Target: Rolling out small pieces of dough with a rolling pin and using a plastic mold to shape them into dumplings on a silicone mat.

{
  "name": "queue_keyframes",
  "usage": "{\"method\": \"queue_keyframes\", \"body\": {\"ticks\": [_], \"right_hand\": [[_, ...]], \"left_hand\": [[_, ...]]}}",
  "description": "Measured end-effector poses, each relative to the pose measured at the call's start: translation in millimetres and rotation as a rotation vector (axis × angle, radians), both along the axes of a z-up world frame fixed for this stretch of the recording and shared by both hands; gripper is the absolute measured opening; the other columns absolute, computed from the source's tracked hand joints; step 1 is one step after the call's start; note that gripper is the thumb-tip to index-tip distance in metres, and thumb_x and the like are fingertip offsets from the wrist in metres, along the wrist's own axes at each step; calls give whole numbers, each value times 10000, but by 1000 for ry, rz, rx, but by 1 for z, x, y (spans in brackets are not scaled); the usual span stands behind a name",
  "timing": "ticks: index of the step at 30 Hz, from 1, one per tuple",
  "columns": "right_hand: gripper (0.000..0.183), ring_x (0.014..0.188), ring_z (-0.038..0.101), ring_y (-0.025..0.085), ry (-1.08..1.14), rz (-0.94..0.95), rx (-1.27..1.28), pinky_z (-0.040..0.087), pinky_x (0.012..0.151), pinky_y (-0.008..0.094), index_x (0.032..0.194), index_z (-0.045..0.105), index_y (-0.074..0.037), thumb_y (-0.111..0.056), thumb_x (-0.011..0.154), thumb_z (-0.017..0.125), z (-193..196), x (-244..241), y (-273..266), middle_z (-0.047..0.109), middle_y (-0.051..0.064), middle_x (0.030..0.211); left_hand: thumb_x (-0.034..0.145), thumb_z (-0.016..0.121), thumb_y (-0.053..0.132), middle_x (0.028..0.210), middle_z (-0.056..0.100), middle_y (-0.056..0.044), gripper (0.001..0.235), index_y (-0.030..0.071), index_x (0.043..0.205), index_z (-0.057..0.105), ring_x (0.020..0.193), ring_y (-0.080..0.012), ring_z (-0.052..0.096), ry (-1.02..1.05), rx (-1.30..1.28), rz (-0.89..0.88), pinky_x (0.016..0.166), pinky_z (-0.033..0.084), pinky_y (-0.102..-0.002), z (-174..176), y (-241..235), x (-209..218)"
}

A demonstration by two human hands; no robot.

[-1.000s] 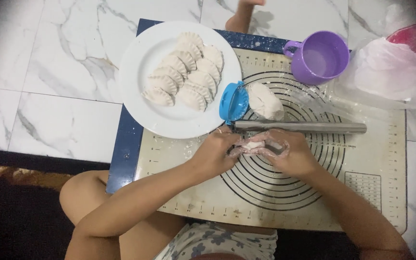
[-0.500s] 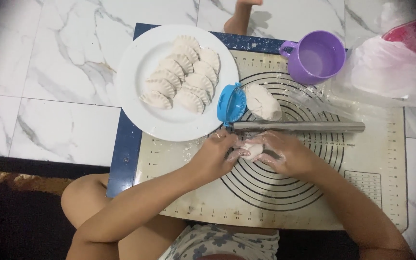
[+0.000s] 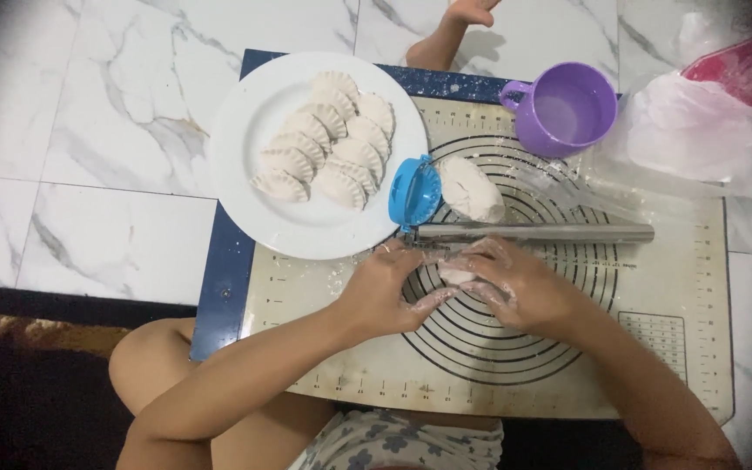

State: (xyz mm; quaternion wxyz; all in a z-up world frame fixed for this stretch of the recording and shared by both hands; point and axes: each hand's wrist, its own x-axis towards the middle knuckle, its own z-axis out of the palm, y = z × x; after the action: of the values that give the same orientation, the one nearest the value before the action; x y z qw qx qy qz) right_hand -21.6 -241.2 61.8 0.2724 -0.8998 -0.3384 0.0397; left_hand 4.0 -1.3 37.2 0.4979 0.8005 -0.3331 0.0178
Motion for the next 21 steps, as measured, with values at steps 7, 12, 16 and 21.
{"method": "queue_keyframes", "body": {"ticks": [7,12,16,21], "right_hand": [[265,857,746,269,-144,-134,77,609,743,384,1148,692,-84,-257,948,685,-36,-8,-5,733,123,938],[193,931,759,228,-110,-152,163,608,811,348,1028,762,-134,-247,872,769,-28,-5,0,784,53,994],[167,856,761,260,-103,-120,139,622,743,382,972,755,-113,-233,860,782,-21,0,4,780,79,919],[137,819,739,256,132,-139,169,606,729,365,957,781,-128,-194,837,779,-15,8,2,763,105,900]], "left_hand": [[839,773,328,707,706,-201,375,-36,901,703,735,-319,697,0,57,0,629,541,-356,-23,-2,-3],[849,778,212,742,732,-206,264,-41,913,736,743,-338,710,-15,48,-28,633,548,-363,-34,-4,-4],[895,743,232,736,728,-206,264,-31,885,730,741,-325,716,-43,32,-40,658,555,-348,-37,-5,-7],[879,718,115,725,724,-184,135,-20,866,723,732,-323,710,-92,69,-80,703,549,-358,-48,-5,-5]]}}
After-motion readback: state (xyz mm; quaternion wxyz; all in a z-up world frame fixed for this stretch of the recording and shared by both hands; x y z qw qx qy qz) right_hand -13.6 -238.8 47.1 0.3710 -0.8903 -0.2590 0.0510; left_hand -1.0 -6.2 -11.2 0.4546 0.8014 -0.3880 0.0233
